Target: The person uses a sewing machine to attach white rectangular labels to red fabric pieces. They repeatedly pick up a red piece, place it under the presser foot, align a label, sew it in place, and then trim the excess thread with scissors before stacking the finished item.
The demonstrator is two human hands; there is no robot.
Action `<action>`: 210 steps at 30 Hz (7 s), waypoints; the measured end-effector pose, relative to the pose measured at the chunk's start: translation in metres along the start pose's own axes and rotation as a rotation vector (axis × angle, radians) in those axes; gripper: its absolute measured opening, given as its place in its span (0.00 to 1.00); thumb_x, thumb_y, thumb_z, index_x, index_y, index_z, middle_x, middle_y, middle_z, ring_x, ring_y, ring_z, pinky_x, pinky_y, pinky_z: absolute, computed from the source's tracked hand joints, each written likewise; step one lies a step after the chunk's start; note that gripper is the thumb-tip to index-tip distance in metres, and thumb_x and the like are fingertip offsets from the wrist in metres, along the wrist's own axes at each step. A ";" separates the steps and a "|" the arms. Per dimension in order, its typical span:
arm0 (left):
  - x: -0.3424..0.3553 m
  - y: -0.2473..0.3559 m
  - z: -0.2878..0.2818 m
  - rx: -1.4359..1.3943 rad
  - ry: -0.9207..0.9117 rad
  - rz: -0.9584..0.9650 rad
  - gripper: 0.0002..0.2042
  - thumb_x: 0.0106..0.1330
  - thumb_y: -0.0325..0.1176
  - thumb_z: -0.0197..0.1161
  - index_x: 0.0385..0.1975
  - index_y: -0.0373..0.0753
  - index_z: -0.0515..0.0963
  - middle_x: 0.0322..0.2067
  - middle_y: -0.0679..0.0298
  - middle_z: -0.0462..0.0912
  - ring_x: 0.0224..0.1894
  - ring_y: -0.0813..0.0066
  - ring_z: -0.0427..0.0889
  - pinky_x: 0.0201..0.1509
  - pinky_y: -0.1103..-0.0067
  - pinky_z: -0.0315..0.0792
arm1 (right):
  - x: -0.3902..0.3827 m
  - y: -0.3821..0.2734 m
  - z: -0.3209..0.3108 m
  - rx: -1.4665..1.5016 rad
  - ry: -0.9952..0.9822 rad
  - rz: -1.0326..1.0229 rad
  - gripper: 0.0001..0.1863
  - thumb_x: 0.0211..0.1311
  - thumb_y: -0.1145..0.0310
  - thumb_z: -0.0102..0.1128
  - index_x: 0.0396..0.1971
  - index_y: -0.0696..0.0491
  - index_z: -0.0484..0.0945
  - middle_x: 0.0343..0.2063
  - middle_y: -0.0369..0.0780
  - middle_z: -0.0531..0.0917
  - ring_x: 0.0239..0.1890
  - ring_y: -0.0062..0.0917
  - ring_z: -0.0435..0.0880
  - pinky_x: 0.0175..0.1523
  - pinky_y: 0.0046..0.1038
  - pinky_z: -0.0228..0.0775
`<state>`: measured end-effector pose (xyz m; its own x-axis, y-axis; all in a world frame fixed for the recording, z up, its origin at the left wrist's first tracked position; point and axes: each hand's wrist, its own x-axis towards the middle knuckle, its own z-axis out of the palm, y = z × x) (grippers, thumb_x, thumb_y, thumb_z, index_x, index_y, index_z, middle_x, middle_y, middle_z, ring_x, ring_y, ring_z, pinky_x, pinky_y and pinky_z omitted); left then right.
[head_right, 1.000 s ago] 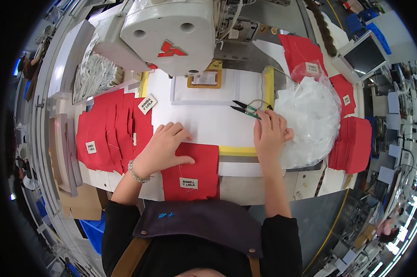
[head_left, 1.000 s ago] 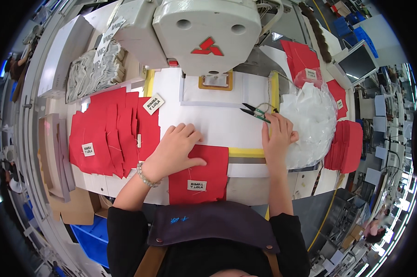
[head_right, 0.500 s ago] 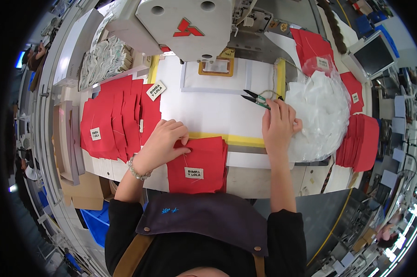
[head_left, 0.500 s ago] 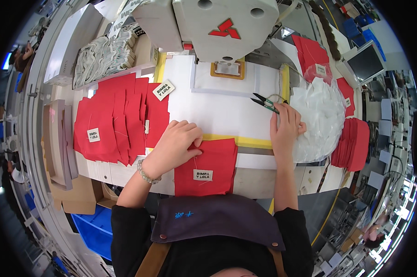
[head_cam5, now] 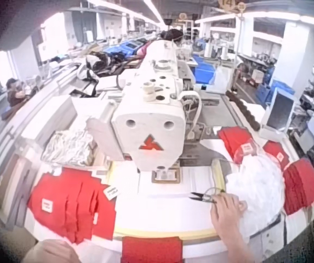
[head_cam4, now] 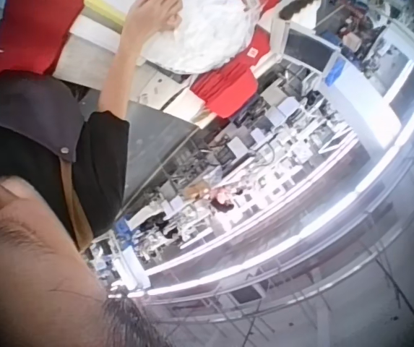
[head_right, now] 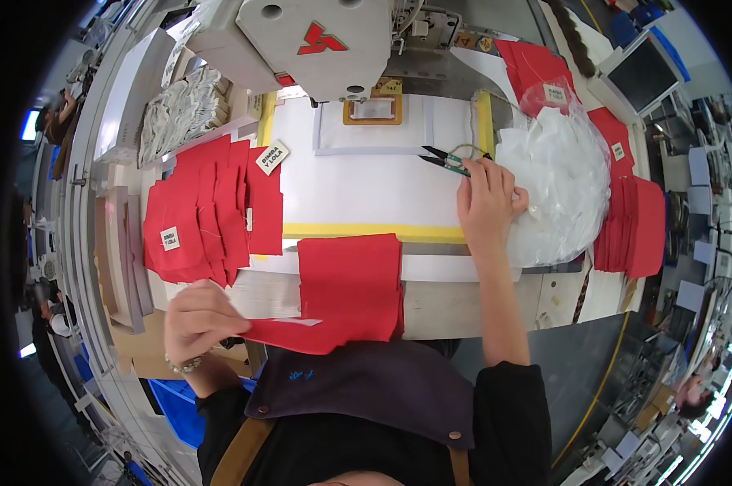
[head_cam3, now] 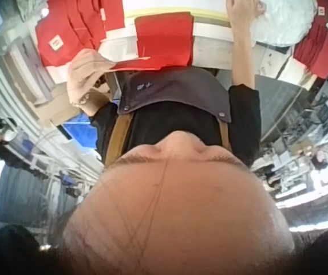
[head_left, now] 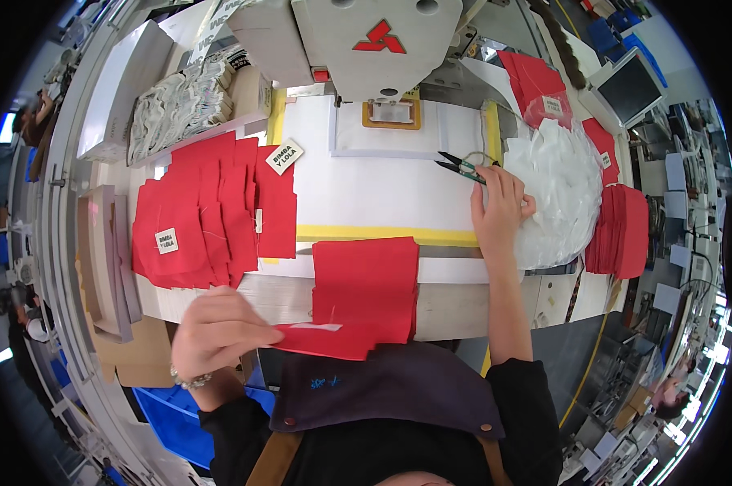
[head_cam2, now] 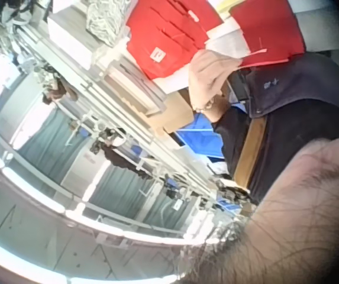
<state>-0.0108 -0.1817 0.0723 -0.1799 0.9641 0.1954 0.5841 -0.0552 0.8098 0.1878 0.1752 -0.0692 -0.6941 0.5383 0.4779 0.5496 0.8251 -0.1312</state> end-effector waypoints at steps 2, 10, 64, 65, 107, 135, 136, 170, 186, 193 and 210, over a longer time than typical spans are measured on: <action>-0.011 0.012 -0.021 0.178 0.179 -0.069 0.06 0.47 0.27 0.71 0.26 0.39 0.84 0.23 0.68 0.84 0.25 0.73 0.79 0.33 0.77 0.65 | 0.001 0.002 0.001 -0.022 -0.001 0.001 0.16 0.57 0.69 0.62 0.46 0.43 0.78 0.45 0.28 0.79 0.52 0.21 0.74 0.55 0.36 0.48; -0.012 -0.071 -0.088 0.675 0.438 -0.491 0.10 0.54 0.22 0.68 0.37 0.35 0.82 0.33 0.60 0.83 0.39 0.66 0.79 0.47 0.76 0.68 | 0.002 -0.003 -0.002 0.004 -0.027 0.009 0.16 0.58 0.68 0.62 0.47 0.42 0.78 0.47 0.29 0.79 0.54 0.21 0.73 0.57 0.38 0.48; 0.204 -0.114 0.139 0.680 0.021 0.510 0.11 0.54 0.27 0.60 0.38 0.35 0.79 0.43 0.57 0.83 0.47 0.63 0.84 0.51 0.72 0.79 | 0.043 0.039 -0.031 1.217 -0.510 0.473 0.41 0.59 0.84 0.58 0.73 0.55 0.54 0.63 0.44 0.71 0.60 0.24 0.72 0.65 0.25 0.63; 0.206 -0.114 0.141 0.681 0.078 0.542 0.11 0.53 0.27 0.60 0.37 0.35 0.79 0.42 0.57 0.83 0.47 0.64 0.84 0.51 0.72 0.80 | 0.045 0.041 -0.031 1.226 -0.517 0.475 0.42 0.59 0.84 0.58 0.73 0.55 0.53 0.63 0.44 0.71 0.60 0.24 0.72 0.65 0.25 0.63; 0.144 -0.146 0.082 0.799 0.368 0.062 0.14 0.55 0.36 0.70 0.38 0.38 0.79 0.47 0.59 0.80 0.50 0.65 0.78 0.51 0.67 0.71 | 0.081 -0.007 0.035 0.591 -0.285 -0.371 0.13 0.59 0.72 0.64 0.44 0.53 0.81 0.56 0.42 0.78 0.49 0.34 0.81 0.74 0.47 0.51; 0.138 -0.144 0.077 0.609 0.417 -0.060 0.13 0.52 0.36 0.73 0.35 0.41 0.79 0.40 0.65 0.77 0.46 0.67 0.75 0.50 0.68 0.66 | 0.079 -0.009 0.025 0.556 -0.236 -0.333 0.19 0.52 0.81 0.58 0.43 0.47 0.82 0.49 0.34 0.82 0.45 0.24 0.80 0.57 0.34 0.51; 0.138 -0.144 0.077 0.613 0.419 -0.060 0.13 0.52 0.36 0.73 0.35 0.41 0.79 0.40 0.66 0.77 0.46 0.67 0.75 0.50 0.68 0.66 | 0.079 -0.009 0.026 0.538 -0.219 -0.340 0.19 0.51 0.81 0.58 0.42 0.47 0.82 0.47 0.33 0.82 0.45 0.24 0.80 0.56 0.35 0.52; 0.137 -0.147 0.080 0.655 0.434 -0.053 0.12 0.55 0.33 0.71 0.37 0.42 0.79 0.42 0.65 0.77 0.46 0.67 0.75 0.51 0.66 0.65 | 0.056 0.001 0.010 0.348 -0.230 -0.324 0.18 0.50 0.65 0.68 0.43 0.47 0.77 0.34 0.34 0.78 0.37 0.25 0.76 0.48 0.34 0.53; 0.138 -0.145 0.081 0.656 0.429 -0.067 0.12 0.55 0.32 0.71 0.38 0.42 0.79 0.43 0.64 0.77 0.47 0.66 0.75 0.52 0.65 0.65 | 0.063 -0.006 0.012 0.211 -0.192 -0.345 0.20 0.52 0.62 0.65 0.48 0.42 0.80 0.50 0.36 0.73 0.51 0.27 0.72 0.52 0.38 0.50; 0.139 -0.145 0.081 0.654 0.437 -0.064 0.13 0.54 0.32 0.71 0.38 0.41 0.78 0.43 0.64 0.77 0.47 0.66 0.75 0.52 0.66 0.65 | 0.060 -0.007 0.014 0.222 -0.166 -0.334 0.19 0.51 0.64 0.65 0.46 0.42 0.80 0.50 0.36 0.73 0.50 0.27 0.72 0.50 0.37 0.49; 0.139 -0.143 0.079 0.630 0.441 -0.074 0.10 0.53 0.31 0.72 0.33 0.41 0.79 0.42 0.63 0.78 0.46 0.65 0.77 0.53 0.66 0.64 | 0.056 -0.009 0.018 0.303 -0.138 -0.338 0.14 0.47 0.67 0.65 0.37 0.43 0.81 0.46 0.32 0.76 0.48 0.25 0.75 0.48 0.36 0.48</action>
<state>-0.0568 -0.0195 -0.0604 -0.4578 0.7596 0.4621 0.8746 0.2915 0.3874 0.1358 0.2007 -0.0571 -0.8773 0.2316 0.4203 0.1361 0.9599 -0.2449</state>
